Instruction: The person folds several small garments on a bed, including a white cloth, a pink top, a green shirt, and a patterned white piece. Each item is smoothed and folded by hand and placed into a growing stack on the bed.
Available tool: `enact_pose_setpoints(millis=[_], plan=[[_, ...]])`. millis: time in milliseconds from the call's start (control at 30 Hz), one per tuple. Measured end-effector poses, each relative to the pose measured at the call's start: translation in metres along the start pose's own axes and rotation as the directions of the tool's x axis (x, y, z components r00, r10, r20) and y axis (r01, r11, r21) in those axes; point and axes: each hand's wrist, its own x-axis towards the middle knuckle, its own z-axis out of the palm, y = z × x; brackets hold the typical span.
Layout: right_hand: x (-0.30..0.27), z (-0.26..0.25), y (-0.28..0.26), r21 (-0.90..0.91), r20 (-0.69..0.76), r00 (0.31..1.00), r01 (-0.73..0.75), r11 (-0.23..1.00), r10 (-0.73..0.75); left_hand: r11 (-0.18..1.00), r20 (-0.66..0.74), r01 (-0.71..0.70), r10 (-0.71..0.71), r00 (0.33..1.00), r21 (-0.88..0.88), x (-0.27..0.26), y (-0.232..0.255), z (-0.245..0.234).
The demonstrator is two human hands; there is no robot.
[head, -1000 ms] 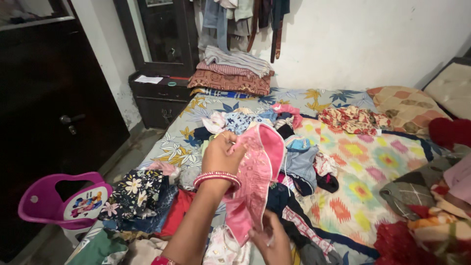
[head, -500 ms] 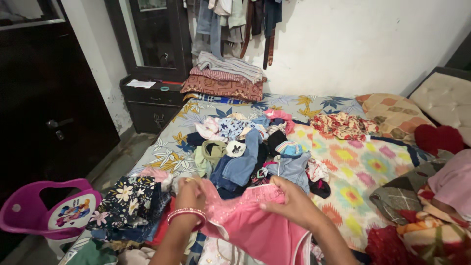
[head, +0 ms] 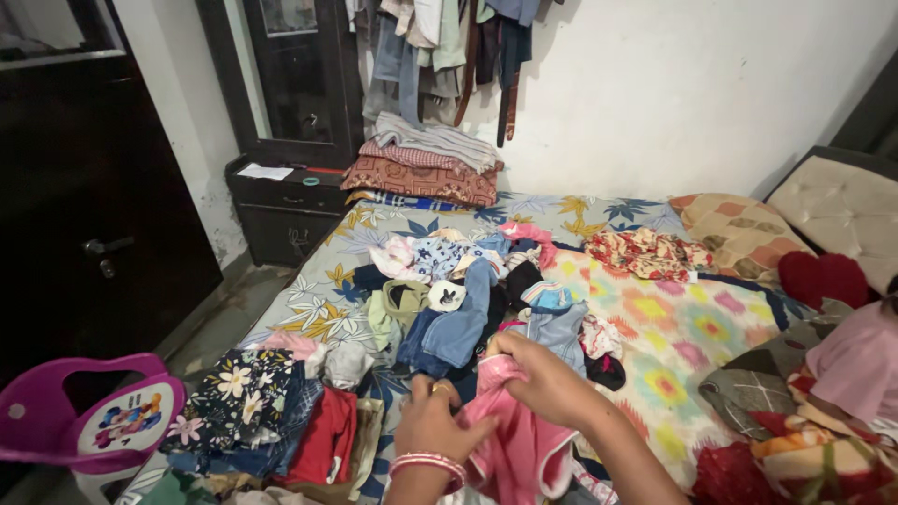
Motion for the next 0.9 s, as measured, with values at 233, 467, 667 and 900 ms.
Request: enact_pose_setpoints(millis=[233,467,667,900], plan=[[-0.009,-0.01,0.005,-0.199,0.013,0.997,0.071,0.978,-0.07,0.981,-0.075,-0.026,0.012,0.997,-0.19,0.025,-0.026,0.018],[-0.02,0.011,0.043,-0.21,-0.31,0.94,0.078,0.975,-0.142,0.882,0.091,-0.285,0.341,0.936,-0.376,0.04,-0.018,-0.014],[-0.021,0.045,0.101,-0.239,-0.522,0.823,-0.393,0.888,0.224,0.887,0.141,-0.307,0.372,0.917,-0.346,0.045,-0.002,-0.052],[-0.015,0.024,0.115,0.228,-0.167,0.943,-0.246,0.942,0.287,0.953,0.158,-0.128,0.087,0.984,0.274,0.053,-0.016,-0.096]])
